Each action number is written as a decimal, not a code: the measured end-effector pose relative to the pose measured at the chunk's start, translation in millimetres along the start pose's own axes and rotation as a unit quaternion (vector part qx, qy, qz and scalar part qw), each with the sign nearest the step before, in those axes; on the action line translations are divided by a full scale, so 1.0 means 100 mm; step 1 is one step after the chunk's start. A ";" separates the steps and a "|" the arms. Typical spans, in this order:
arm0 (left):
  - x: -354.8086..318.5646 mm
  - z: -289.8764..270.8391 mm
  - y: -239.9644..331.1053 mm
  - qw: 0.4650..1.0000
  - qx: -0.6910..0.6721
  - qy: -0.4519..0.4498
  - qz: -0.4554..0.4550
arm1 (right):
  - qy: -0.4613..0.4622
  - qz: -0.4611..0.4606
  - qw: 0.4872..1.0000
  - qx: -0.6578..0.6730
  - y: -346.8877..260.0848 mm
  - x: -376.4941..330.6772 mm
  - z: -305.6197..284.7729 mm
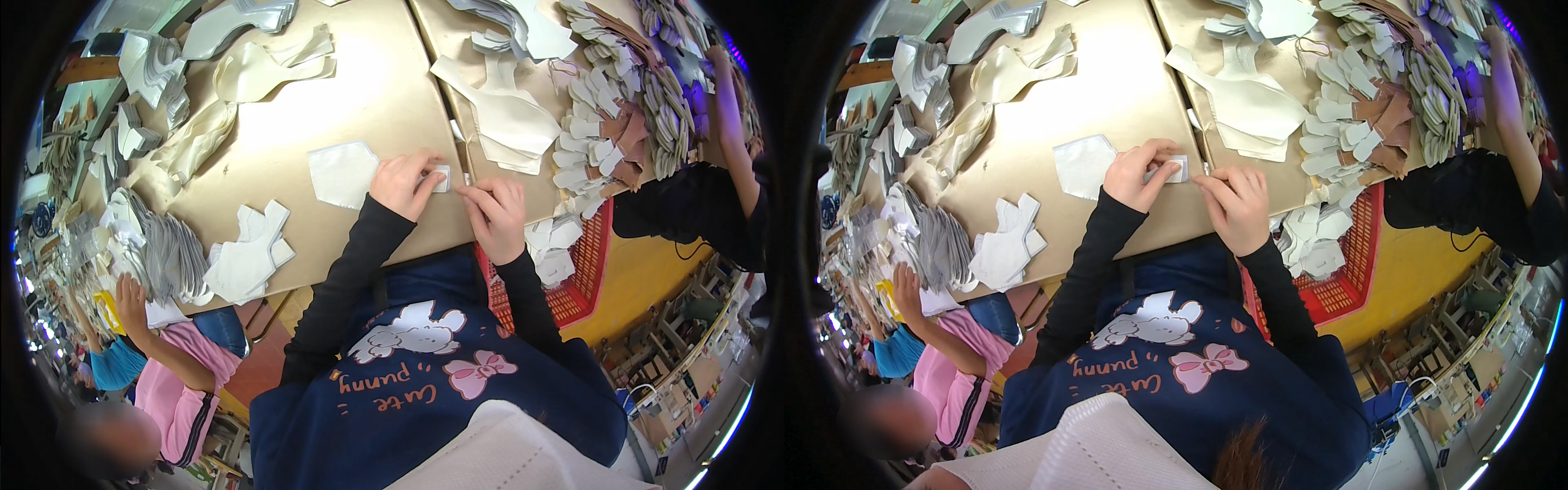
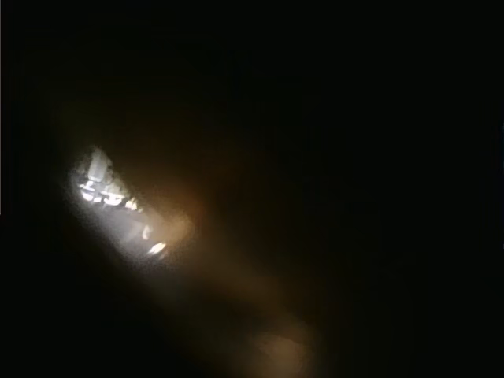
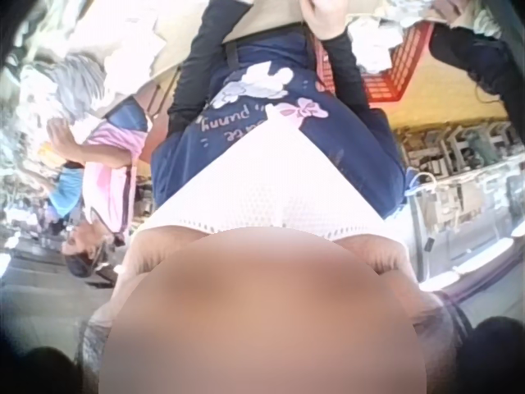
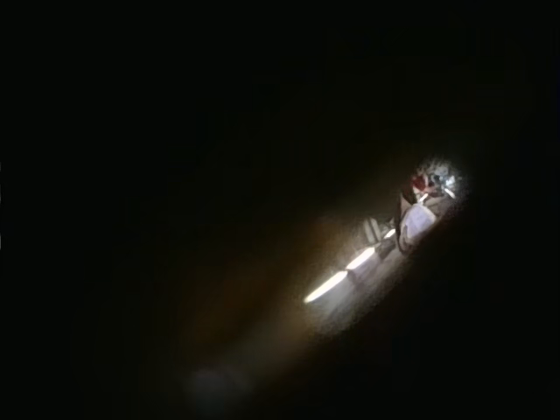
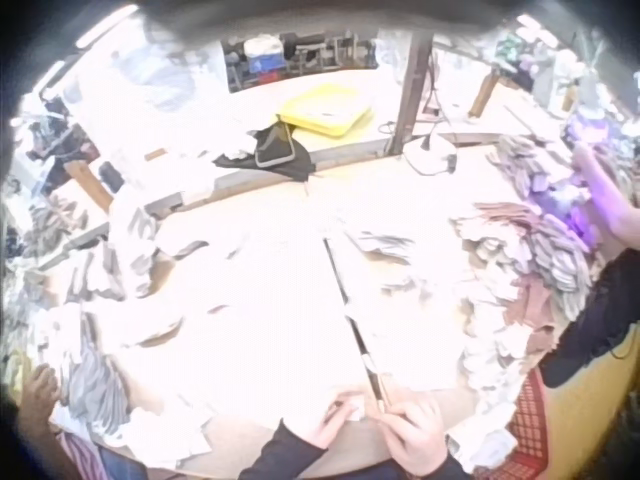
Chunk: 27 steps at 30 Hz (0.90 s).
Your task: The person assembles face masks by hand at a workbench. They pick up white fabric pieces, fold them, insert a metal nose strip, and stack the finished masks. The person also handles gray fabric pieces and places them into a red basket.
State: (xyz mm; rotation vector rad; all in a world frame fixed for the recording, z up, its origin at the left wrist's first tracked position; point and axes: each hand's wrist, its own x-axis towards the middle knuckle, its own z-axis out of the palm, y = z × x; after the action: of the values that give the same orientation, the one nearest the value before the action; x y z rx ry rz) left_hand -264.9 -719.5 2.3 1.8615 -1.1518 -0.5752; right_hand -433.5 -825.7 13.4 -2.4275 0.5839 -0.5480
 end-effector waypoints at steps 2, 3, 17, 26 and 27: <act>0.01 0.03 0.01 1.000 -0.025 0.002 -0.016 | 0.003 0.004 1.000 -0.006 0.00 -0.02 0.02; 0.01 0.04 0.01 0.999 -0.038 -0.002 -0.024 | 0.005 0.005 1.000 -0.007 0.01 -0.02 0.03; -0.01 0.14 0.08 0.998 -0.008 0.060 -0.033 | 0.006 -0.022 0.999 -0.030 0.03 0.00 0.06; 0.02 0.17 0.09 0.996 0.018 0.086 -0.021 | 0.015 -0.026 0.999 -0.029 0.03 0.01 0.06; 0.02 0.17 0.09 0.996 0.020 0.087 -0.022 | 0.015 -0.026 0.999 -0.030 0.03 0.01 0.06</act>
State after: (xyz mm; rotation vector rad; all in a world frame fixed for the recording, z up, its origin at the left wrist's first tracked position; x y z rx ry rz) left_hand -281.3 -730.5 1.0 1.9337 -1.0173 -0.4083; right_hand -430.5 -825.9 6.9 -2.5014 0.5590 -0.5961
